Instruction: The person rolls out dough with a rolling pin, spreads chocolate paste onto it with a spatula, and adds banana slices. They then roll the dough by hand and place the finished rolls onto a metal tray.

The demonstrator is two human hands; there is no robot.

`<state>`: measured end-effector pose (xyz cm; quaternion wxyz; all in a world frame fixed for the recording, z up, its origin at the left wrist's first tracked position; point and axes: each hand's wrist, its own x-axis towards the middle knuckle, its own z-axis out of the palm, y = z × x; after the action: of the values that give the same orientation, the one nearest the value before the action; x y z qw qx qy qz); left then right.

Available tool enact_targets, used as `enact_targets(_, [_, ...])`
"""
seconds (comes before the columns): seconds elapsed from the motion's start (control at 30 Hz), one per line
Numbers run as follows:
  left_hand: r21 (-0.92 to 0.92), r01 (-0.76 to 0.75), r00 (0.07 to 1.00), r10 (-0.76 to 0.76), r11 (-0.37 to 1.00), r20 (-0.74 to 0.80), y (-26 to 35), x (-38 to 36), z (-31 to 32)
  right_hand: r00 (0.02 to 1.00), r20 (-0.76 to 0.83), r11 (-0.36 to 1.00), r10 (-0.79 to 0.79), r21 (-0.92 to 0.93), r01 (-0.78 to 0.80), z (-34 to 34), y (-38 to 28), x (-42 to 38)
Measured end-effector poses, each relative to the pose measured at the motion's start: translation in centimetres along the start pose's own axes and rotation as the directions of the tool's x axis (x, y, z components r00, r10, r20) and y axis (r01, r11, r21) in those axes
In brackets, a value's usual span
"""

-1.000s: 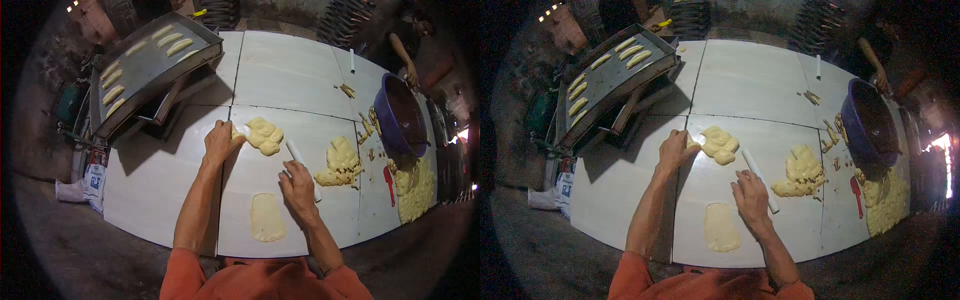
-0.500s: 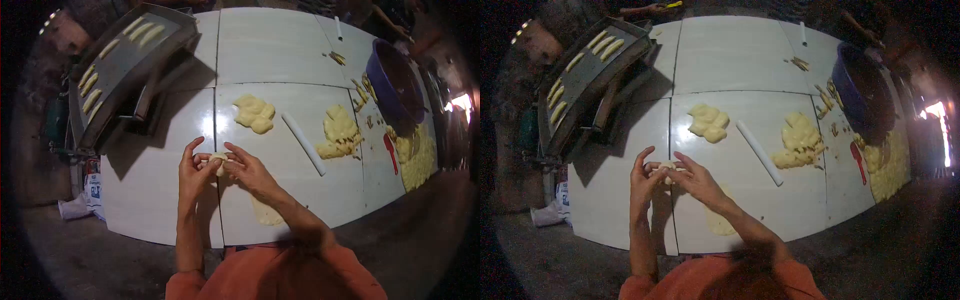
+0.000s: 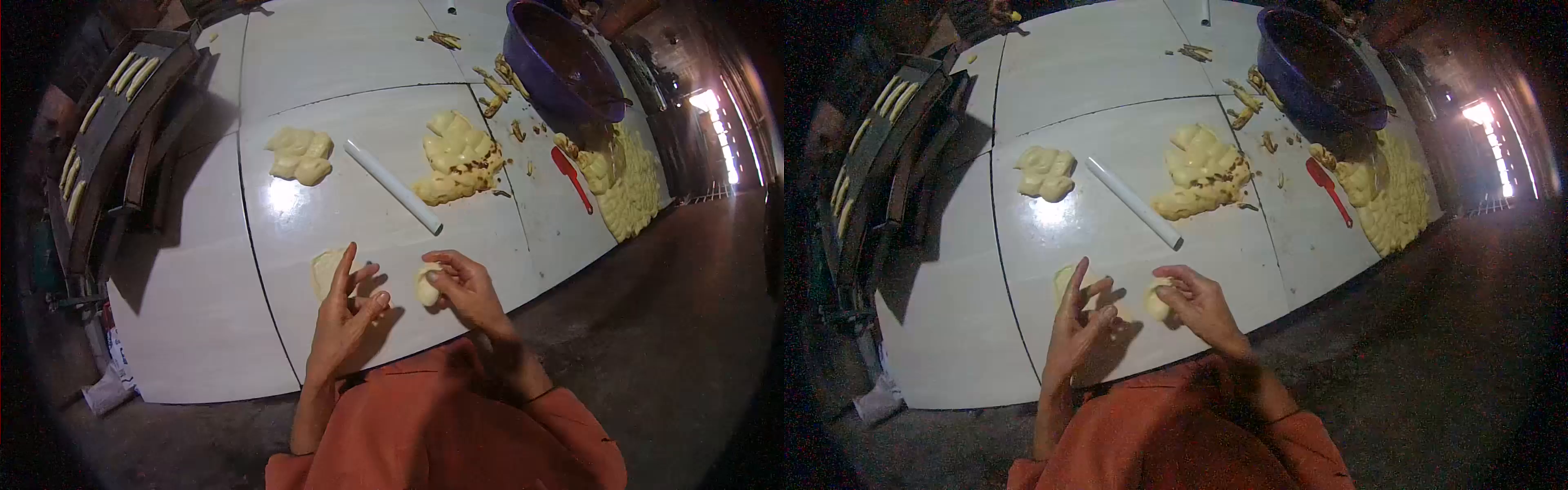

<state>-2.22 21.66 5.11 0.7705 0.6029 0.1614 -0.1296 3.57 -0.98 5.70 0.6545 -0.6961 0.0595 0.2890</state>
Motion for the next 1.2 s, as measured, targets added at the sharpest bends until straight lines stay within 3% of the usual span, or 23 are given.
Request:
enact_targets(0.03, [0.044,-0.033,0.999,0.034,0.999,-0.034,-0.2,0.3,0.6,0.998,-0.066,1.000,0.010,-0.007,-0.011,-1.5,-0.6,-0.6])
enact_targets(0.07, [0.045,-0.042,0.998,0.044,0.998,-0.044,-0.1,0.8,1.3,0.998,-0.068,0.991,0.017,-0.129,-0.026,-3.2,-0.2,-0.6])
enact_targets(0.1, [0.207,-0.055,0.996,0.068,0.977,-0.055,0.2,1.4,2.1,0.999,-0.054,0.991,0.011,-0.132,-0.018,-4.7,1.0,0.0])
enact_targets(0.13, [0.365,-0.062,0.993,0.092,0.929,-0.067,0.4,1.9,3.1,0.977,-0.018,0.851,-0.214,-0.494,0.177,-6.1,2.5,0.8])
enact_targets(0.17, [0.369,-0.061,0.991,0.100,0.928,-0.088,-0.1,2.8,4.1,0.909,0.100,0.551,-0.405,-0.766,0.330,-7.3,3.7,1.2])
enact_targets(0.2, [0.464,-0.098,0.978,0.171,0.880,-0.117,-1.1,4.0,5.1,0.903,0.090,0.456,-0.420,-0.839,0.296,-7.4,3.1,0.9])
enact_targets(0.3, [0.605,-0.096,0.945,0.263,0.790,-0.193,-0.5,7.0,9.3,0.844,0.106,0.441,-0.526,-0.814,0.378,-9.3,2.7,1.6])
enact_targets(0.37, [0.764,-0.079,0.854,0.439,0.640,-0.279,-1.3,9.7,11.6,0.816,0.073,0.468,-0.574,-0.788,0.400,-11.5,2.7,2.4])
enact_targets(0.4, [0.793,-0.097,0.806,0.515,0.602,-0.293,-2.8,11.4,11.9,0.837,0.042,0.546,-0.546,-0.739,0.393,-12.9,2.9,2.9])
enact_targets(0.43, [0.716,0.006,0.845,0.379,0.698,-0.377,-1.4,11.7,13.1,0.857,0.016,0.618,-0.515,-0.685,0.385,-14.2,2.9,3.3])
enact_targets(0.5, [0.725,-0.056,0.810,0.455,0.687,-0.369,-2.5,13.2,12.2,0.878,-0.038,0.699,-0.477,-0.622,0.353,-16.4,2.5,3.6])
enact_targets(0.6, [0.692,0.028,0.804,0.395,0.721,-0.444,-0.5,12.6,10.4,0.887,-0.069,0.704,-0.456,-0.637,0.313,-19.9,2.4,4.6])
enact_targets(0.63, [0.736,0.070,0.799,0.404,0.673,-0.446,0.7,12.1,10.0,0.886,-0.057,0.705,-0.459,-0.631,0.325,-20.8,2.4,5.0])
enact_targets(0.7, [0.798,-0.112,0.767,0.562,0.592,-0.310,-0.1,12.7,8.1,0.830,-0.071,0.632,-0.553,-0.685,0.362,-21.4,2.4,5.9])
enact_targets(0.77, [0.840,-0.135,0.769,0.590,0.526,-0.246,-0.5,12.9,8.0,0.820,-0.080,0.627,-0.567,-0.687,0.367,-20.9,1.7,6.8])
enact_targets(0.83, [0.815,-0.092,0.799,0.531,0.572,-0.283,-1.1,13.4,8.3,0.671,-0.034,0.376,-0.741,-0.848,0.372,-20.4,1.4,7.9])
enact_targets(0.9, [0.917,-0.123,0.783,0.605,0.380,-0.145,-1.9,13.7,9.2,0.665,-0.022,0.371,-0.747,-0.843,0.390,-19.9,1.5,9.5])
enact_targets(0.97, [0.930,-0.104,0.768,0.622,0.353,-0.150,-2.0,14.6,9.5,0.660,0.053,0.273,-0.750,-0.883,0.382,-20.0,2.5,11.4])
enact_targets(1.03, [0.888,-0.078,0.782,0.580,0.454,-0.228,-0.8,15.3,9.0,0.673,0.039,0.294,-0.738,-0.880,0.373,-20.5,1.7,11.3])
enact_targets(1.1, [0.880,-0.042,0.761,0.586,0.473,-0.279,-0.1,15.8,8.2,0.703,-0.109,0.426,-0.703,-0.856,0.293,-22.0,1.2,11.1])
enact_targets(1.13, [0.903,-0.038,0.737,0.623,0.427,-0.263,0.1,16.2,7.3,0.660,-0.171,0.454,-0.732,-0.845,0.285,-23.1,1.4,11.4])
enact_targets(1.2, [0.939,0.008,0.736,0.633,0.344,-0.238,-0.3,16.5,5.9,0.688,-0.221,0.411,-0.691,-0.904,0.121,-25.2,1.2,11.1])
